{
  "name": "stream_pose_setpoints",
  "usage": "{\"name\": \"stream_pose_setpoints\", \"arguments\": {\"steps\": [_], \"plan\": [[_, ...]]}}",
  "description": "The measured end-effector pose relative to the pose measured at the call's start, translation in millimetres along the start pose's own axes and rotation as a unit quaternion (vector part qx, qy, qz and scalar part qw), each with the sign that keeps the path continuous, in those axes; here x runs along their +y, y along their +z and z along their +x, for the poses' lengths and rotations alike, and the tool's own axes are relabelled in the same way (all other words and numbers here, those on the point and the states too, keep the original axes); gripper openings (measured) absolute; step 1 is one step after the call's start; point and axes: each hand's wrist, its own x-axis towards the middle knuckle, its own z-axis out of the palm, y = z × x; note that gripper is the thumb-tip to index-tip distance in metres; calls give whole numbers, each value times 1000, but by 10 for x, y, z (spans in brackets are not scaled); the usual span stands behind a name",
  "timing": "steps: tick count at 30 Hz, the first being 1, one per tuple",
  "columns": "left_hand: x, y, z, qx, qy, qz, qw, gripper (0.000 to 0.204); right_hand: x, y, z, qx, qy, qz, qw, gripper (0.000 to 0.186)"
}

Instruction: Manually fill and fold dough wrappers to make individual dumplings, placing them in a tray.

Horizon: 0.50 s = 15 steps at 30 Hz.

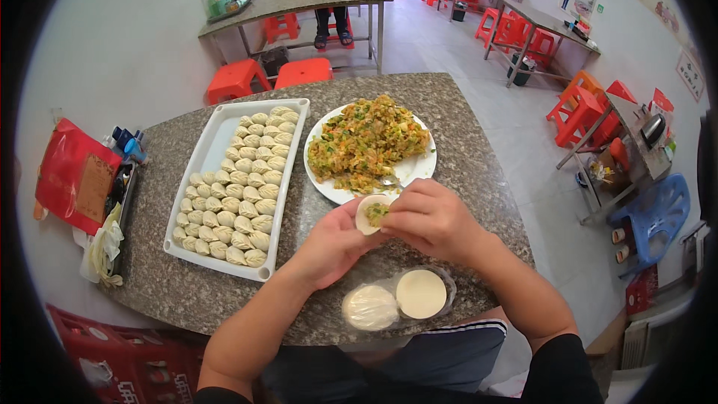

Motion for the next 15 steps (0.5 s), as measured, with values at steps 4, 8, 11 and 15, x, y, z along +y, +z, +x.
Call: {"name": "stream_pose_setpoints", "arguments": {"steps": [4, 8, 11, 15], "plan": [[1, 9, 7, 24, 76, 229, 970, 59, 8, 29, 102, -2, 99, 113, 989, 14], [-21, -100, 15, 76, 169, 414, 891, 62, 43, 131, 100, 37, 106, 158, 981, 15], [5, 40, 4, 130, 237, 372, 888, 62, -64, 158, 2, 115, 253, 231, 932, 18], [-65, 109, 1, 158, 324, 298, 884, 58, -100, 309, -112, 130, 391, 357, 838, 23]]}}
